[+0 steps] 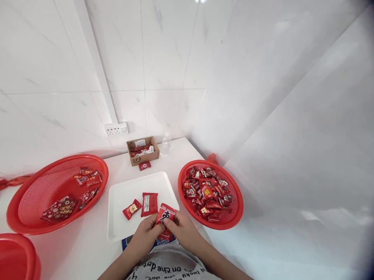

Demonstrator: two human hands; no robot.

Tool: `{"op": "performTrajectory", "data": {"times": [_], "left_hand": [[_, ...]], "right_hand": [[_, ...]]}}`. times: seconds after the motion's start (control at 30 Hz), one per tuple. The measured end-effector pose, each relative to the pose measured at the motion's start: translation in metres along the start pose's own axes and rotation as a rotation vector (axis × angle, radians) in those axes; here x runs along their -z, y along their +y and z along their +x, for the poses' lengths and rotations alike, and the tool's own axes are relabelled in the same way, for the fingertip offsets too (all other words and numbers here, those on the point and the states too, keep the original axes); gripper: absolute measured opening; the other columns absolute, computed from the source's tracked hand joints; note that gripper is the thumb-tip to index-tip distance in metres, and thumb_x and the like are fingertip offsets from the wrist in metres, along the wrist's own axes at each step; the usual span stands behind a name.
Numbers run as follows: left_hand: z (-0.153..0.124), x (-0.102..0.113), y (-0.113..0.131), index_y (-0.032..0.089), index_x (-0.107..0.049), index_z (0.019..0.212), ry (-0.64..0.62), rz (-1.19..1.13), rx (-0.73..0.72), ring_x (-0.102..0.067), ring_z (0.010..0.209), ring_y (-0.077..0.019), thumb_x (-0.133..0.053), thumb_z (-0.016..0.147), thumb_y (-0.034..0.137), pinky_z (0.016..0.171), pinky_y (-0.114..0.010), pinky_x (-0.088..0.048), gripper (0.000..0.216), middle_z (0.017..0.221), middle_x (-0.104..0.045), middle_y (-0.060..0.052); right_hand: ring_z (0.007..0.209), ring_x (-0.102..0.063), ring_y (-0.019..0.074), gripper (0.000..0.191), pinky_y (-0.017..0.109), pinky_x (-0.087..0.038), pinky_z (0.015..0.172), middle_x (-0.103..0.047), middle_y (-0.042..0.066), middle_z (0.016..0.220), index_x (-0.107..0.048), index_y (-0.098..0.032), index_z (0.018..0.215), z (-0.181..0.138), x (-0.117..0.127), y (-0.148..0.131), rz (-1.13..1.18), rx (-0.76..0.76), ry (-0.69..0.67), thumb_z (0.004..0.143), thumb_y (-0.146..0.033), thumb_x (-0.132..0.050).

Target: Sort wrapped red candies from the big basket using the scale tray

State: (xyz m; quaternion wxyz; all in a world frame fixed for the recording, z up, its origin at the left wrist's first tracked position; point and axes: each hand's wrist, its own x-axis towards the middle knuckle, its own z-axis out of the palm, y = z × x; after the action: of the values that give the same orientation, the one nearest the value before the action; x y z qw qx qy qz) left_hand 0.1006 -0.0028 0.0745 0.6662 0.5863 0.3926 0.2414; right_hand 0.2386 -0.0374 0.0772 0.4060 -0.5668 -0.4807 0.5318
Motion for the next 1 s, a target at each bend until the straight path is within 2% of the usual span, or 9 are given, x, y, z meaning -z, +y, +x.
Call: {"op": "performTrajectory", "data": {"times": [0.2, 0.37, 0.53, 0.63, 0.77, 1.0], "left_hand": [[0.001, -0.003, 0.000, 0.014, -0.061, 0.070, 0.088, -0.051, 0.025, -0.052, 0.065, -0.0170, -0.052, 0.073, 0.032, 0.063, -0.025, -0.040, 0.020, 0.062, -0.058, 0.000], [0.000, -0.005, 0.004, 0.013, -0.061, 0.071, 0.069, -0.153, 0.001, -0.052, 0.063, -0.0155, -0.054, 0.074, 0.033, 0.063, -0.025, -0.041, 0.021, 0.060, -0.056, 0.000], [0.002, -0.004, 0.001, 0.012, -0.063, 0.086, 0.008, -0.228, -0.027, -0.055, 0.071, -0.0170, -0.056, 0.076, 0.034, 0.069, -0.028, -0.043, 0.025, 0.074, -0.063, -0.003], [0.003, -0.002, -0.002, 0.013, -0.061, 0.095, -0.009, -0.173, -0.050, -0.056, 0.078, -0.0188, -0.054, 0.078, 0.035, 0.075, -0.030, -0.043, 0.028, 0.084, -0.064, -0.005], [0.003, 0.004, -0.002, 0.014, -0.061, 0.098, -0.023, -0.043, -0.057, -0.056, 0.085, -0.0213, -0.053, 0.079, 0.035, 0.078, -0.031, -0.043, 0.028, 0.090, -0.065, -0.006], [0.005, 0.008, 0.004, 0.018, -0.059, 0.097, -0.009, -0.116, -0.102, -0.058, 0.086, -0.0197, -0.050, 0.081, 0.037, 0.080, -0.030, -0.044, 0.027, 0.094, -0.065, -0.005]], "right_hand": [[0.068, -0.054, 0.0164, 0.021, 0.027, -0.043, 0.063, -0.059, 0.001, 0.070, -0.058, -0.014, 0.075, 0.004, 0.000, -0.004, 0.083, -0.052, -0.029, 0.074, -0.034, -0.052], [0.077, -0.056, 0.0191, 0.025, 0.030, -0.044, 0.069, -0.061, 0.002, 0.075, -0.060, -0.015, 0.084, 0.008, 0.001, -0.002, 0.162, -0.054, -0.073, 0.074, -0.036, -0.053], [0.082, -0.057, 0.0206, 0.027, 0.033, -0.044, 0.074, -0.063, 0.004, 0.082, -0.060, -0.015, 0.090, 0.011, 0.005, -0.004, 0.163, -0.029, -0.091, 0.075, -0.037, -0.054], [0.086, -0.057, 0.0216, 0.025, 0.034, -0.045, 0.076, -0.063, 0.005, 0.086, -0.059, -0.015, 0.089, 0.013, 0.009, -0.003, 0.095, 0.008, -0.071, 0.076, -0.036, -0.054], [0.084, -0.057, 0.0203, 0.025, 0.032, -0.045, 0.075, -0.063, 0.005, 0.086, -0.059, -0.015, 0.090, 0.011, 0.013, -0.002, -0.045, 0.063, -0.067, 0.081, -0.036, -0.049], [0.082, -0.058, 0.0199, 0.028, 0.031, -0.046, 0.071, -0.064, 0.006, 0.090, -0.059, -0.014, 0.097, 0.009, 0.014, 0.003, -0.097, 0.027, -0.085, 0.081, -0.035, -0.049]]}}
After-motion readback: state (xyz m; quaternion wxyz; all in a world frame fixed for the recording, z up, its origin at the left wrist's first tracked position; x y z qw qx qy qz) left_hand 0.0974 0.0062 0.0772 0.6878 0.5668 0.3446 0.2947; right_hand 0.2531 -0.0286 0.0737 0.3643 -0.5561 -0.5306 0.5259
